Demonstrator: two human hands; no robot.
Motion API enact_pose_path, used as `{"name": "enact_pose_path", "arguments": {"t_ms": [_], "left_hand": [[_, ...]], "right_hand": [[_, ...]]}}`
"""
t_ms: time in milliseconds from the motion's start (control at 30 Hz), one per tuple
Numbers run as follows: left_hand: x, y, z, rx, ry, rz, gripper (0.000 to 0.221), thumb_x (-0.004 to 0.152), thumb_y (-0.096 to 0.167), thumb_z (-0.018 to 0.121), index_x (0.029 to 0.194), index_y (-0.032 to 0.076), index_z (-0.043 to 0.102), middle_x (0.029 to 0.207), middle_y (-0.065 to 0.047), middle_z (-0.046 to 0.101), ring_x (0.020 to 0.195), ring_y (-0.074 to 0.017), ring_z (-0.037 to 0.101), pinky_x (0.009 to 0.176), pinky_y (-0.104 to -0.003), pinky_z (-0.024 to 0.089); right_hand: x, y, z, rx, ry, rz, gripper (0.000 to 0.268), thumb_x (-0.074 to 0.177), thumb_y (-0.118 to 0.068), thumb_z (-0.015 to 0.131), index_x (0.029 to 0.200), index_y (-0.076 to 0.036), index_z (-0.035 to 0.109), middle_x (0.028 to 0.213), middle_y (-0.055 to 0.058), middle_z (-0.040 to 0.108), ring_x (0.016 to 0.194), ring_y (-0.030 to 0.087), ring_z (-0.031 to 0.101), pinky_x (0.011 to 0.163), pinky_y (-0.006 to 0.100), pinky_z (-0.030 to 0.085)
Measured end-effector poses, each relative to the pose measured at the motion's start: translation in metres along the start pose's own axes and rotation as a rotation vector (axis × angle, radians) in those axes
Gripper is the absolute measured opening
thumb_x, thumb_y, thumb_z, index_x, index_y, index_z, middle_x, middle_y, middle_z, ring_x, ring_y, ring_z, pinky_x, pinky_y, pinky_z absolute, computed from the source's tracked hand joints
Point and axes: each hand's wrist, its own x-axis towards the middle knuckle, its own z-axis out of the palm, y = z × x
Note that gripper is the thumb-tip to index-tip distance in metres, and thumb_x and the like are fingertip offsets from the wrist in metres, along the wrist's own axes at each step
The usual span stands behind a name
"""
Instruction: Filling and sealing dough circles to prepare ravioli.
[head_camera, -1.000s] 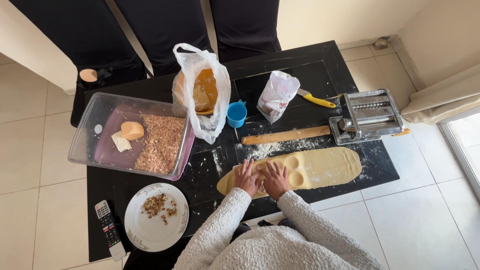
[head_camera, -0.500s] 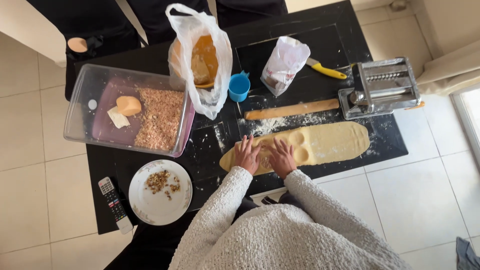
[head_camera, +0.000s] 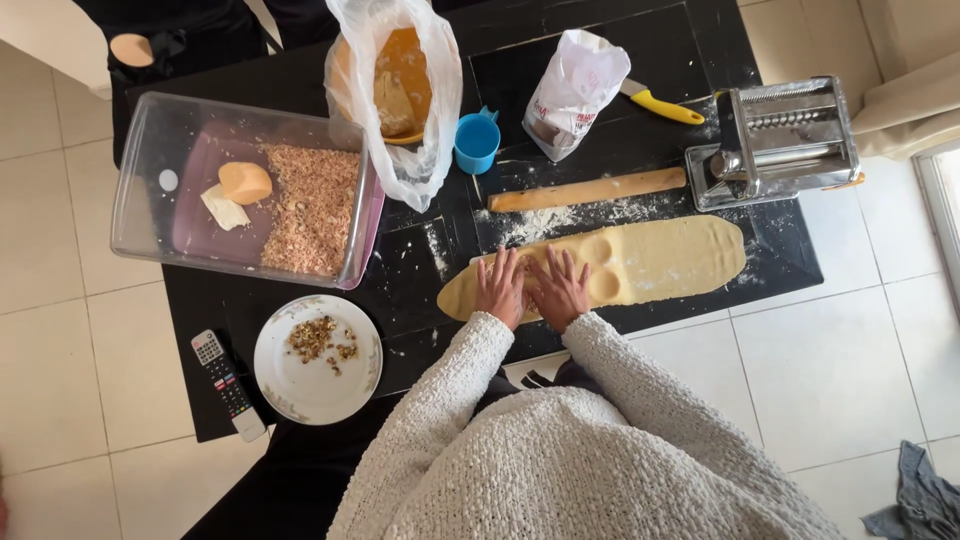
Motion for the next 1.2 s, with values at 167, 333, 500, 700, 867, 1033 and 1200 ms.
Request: {"name": "enact_pose_path", "arguments": {"t_ms": [167,333,500,700,867,1033,1200], "left_hand": [[-0.004,-0.002,-0.011,-0.136,0.007,-0.032,0.060,0.094,0.035,0.062,0.149,0.013,0.052,0.167,-0.012,0.024,0.157,-0.0324,0.013,0.124,-0.062,0.012],[-0.001,-0.007,0.000,-0.132,0.082,-0.026,0.061,0.096,0.041,0.061,0.152,0.018,0.050,0.168,-0.010,0.022,0.157,-0.0309,0.013,0.123,-0.064,0.012],[0.004,-0.004,-0.007,-0.128,-0.001,-0.060,0.065,0.093,0.045,0.058,0.152,0.021,0.048,0.169,-0.009,0.015,0.157,-0.0317,0.008,0.123,-0.065,0.008],[0.007,-0.001,0.001,-0.035,-0.031,-0.076,0.055,0.102,0.043,0.054,0.152,0.019,0.050,0.172,-0.008,0.017,0.161,-0.0299,0.008,0.127,-0.063,0.008],[0.005,-0.009,-0.005,-0.053,-0.018,-0.009,0.067,0.097,0.047,0.055,0.158,0.023,0.040,0.171,-0.008,0.012,0.158,-0.0305,0.006,0.123,-0.066,0.010],[0.011,-0.014,-0.020,0.002,-0.097,-0.009,0.078,0.093,0.046,0.057,0.164,0.030,0.029,0.173,-0.006,0.003,0.159,-0.0298,0.003,0.123,-0.065,0.011],[0.019,-0.033,0.009,0.141,-0.065,0.129,0.073,0.097,0.055,0.042,0.163,0.028,0.025,0.172,-0.006,-0.001,0.157,-0.0290,-0.001,0.121,-0.065,0.011]], "right_hand": [[0.002,0.000,0.001,-0.007,-0.027,0.010,0.063,0.090,-0.043,0.066,0.148,-0.025,0.050,0.168,0.012,0.023,0.153,0.043,0.019,0.113,0.079,0.015],[0.007,0.002,-0.001,0.021,-0.025,-0.007,0.060,0.090,-0.042,0.067,0.146,-0.026,0.052,0.169,0.012,0.022,0.154,0.043,0.018,0.114,0.079,0.014],[0.007,-0.002,-0.007,-0.018,-0.026,0.000,0.057,0.093,-0.046,0.064,0.146,-0.026,0.054,0.168,0.014,0.021,0.153,0.044,0.018,0.113,0.080,0.013],[0.013,0.003,0.000,-0.019,-0.034,-0.007,0.051,0.095,-0.042,0.063,0.143,-0.025,0.057,0.170,0.012,0.025,0.155,0.041,0.016,0.117,0.078,0.013],[0.011,0.006,-0.006,0.033,-0.041,-0.070,0.054,0.094,-0.038,0.062,0.145,-0.022,0.055,0.169,0.012,0.025,0.155,0.042,0.015,0.117,0.076,0.012],[0.016,0.008,-0.006,0.017,-0.052,-0.110,0.060,0.093,-0.040,0.062,0.149,-0.020,0.052,0.169,0.013,0.024,0.155,0.042,0.015,0.116,0.075,0.011],[0.016,0.019,-0.006,0.012,-0.074,-0.166,0.061,0.093,-0.044,0.061,0.150,-0.024,0.051,0.169,0.011,0.023,0.155,0.042,0.014,0.117,0.075,0.010]]}}
